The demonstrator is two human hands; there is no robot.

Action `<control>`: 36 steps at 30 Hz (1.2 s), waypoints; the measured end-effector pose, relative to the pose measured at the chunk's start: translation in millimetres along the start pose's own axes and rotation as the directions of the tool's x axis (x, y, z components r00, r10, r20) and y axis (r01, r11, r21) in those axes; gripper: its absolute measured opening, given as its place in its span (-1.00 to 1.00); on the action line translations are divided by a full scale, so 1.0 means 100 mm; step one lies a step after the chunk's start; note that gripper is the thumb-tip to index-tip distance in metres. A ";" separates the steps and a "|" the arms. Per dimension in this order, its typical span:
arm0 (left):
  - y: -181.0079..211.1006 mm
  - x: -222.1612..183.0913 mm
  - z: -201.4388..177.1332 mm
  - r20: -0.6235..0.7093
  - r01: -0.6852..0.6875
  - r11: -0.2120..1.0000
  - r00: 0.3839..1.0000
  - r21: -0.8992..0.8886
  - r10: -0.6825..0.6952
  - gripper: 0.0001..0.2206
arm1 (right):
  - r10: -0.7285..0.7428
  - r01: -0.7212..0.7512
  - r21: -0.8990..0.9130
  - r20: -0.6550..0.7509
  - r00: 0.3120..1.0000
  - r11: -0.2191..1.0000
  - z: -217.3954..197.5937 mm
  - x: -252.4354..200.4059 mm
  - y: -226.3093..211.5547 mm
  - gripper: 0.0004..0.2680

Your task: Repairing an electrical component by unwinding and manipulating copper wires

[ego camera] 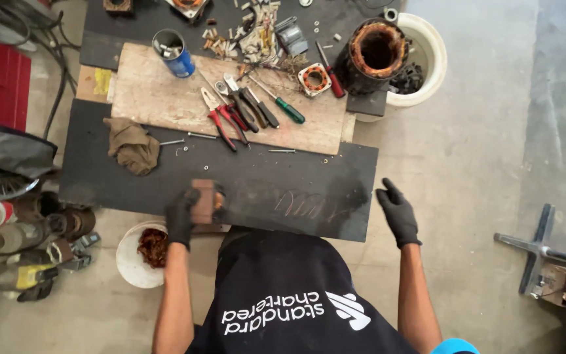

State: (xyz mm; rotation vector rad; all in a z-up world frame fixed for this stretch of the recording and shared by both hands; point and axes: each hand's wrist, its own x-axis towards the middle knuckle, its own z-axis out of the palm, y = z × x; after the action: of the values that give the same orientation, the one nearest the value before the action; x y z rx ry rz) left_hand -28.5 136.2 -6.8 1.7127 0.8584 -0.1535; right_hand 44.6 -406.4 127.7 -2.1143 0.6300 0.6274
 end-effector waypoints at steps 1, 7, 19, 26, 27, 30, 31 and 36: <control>0.00 0.08 -0.12 -0.047 -0.006 0.999 0.999 -0.035 0.004 -0.68 | -0.002 0.013 0.117 -0.098 0.995 0.993 0.00 0.12 0.13 -0.57; 0.39 0.06 -0.37 -0.045 0.054 0.998 0.998 0.024 -0.053 -0.64 | 0.126 -0.094 0.124 -0.273 0.954 0.988 0.19 0.91 1.11 -0.52; 1.49 -0.93 0.64 0.017 -0.445 0.622 0.821 0.645 0.570 -0.73 | -0.012 -0.099 -0.308 -0.340 0.941 0.946 0.31 0.20 0.56 -0.73; 1.15 -0.99 1.37 0.390 -0.570 0.561 0.821 0.600 0.416 -0.71 | 0.044 -0.063 -0.100 -0.186 0.982 0.993 0.32 0.67 1.59 -0.56; 1.12 -1.01 1.42 0.400 -0.578 0.558 0.816 0.596 0.417 -0.71 | 0.051 -0.070 -0.096 -0.194 0.980 0.993 0.40 0.72 1.57 -0.56; 0.94 -1.20 1.65 0.539 -0.388 0.882 0.819 0.266 0.198 -0.69 | 0.248 -0.148 0.766 -0.015 0.969 0.625 0.60 0.81 1.48 -0.57; 0.86 -1.27 1.82 0.487 -0.409 0.825 0.852 0.390 0.192 -0.67 | 0.268 -0.143 0.694 -0.075 0.960 0.706 0.63 0.81 1.39 -0.56; 0.76 -1.47 2.15 0.571 -0.413 0.814 0.811 0.407 0.126 -0.55 | 0.204 0.004 0.524 -0.338 0.919 0.852 0.86 0.96 1.56 -0.59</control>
State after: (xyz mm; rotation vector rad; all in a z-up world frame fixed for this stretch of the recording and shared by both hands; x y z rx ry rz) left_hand -18.5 -127.2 57.2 2.1300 0.1370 -0.6707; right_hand 0.9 -440.2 -67.3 -1.6976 1.0106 0.0634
